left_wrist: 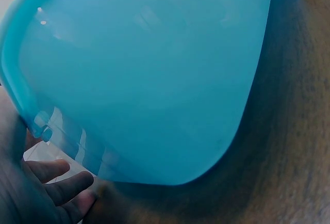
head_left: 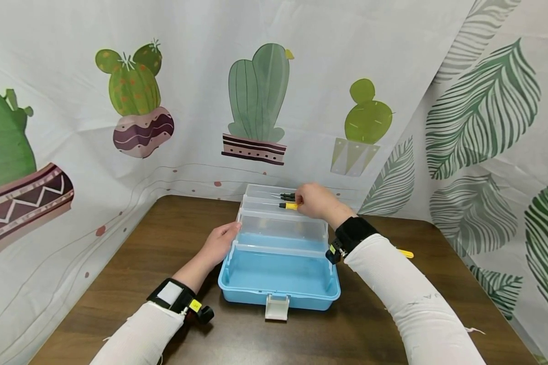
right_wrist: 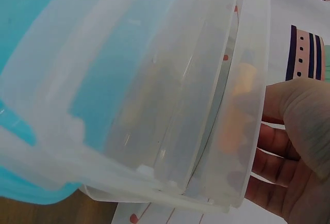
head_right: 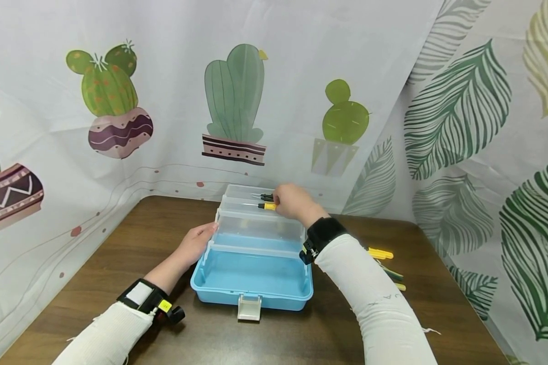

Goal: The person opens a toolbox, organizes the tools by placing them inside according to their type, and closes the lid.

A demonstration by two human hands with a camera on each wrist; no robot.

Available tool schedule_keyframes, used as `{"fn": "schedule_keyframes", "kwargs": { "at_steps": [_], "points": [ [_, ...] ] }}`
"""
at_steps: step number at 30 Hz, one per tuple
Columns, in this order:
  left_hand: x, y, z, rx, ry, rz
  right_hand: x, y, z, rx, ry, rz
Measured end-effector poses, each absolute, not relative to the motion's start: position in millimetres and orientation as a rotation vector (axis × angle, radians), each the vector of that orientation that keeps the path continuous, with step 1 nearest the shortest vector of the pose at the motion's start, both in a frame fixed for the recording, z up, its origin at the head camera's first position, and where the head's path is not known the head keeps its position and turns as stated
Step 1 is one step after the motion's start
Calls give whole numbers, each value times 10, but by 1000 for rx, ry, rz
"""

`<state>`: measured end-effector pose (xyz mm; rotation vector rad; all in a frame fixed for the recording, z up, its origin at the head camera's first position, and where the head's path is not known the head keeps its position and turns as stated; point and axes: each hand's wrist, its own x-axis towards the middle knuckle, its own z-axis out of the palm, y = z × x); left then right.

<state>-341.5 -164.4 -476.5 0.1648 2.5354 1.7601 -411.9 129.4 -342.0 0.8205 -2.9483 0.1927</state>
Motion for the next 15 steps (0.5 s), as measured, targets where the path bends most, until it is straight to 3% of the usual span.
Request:
{"fn": "schedule_keyframes", "kwargs": {
  "at_steps": [15],
  "points": [
    [-3395, -1635, -4749, 168, 2548, 1756, -4097, 1282, -3432, 768, -2965, 177]
  ]
}}
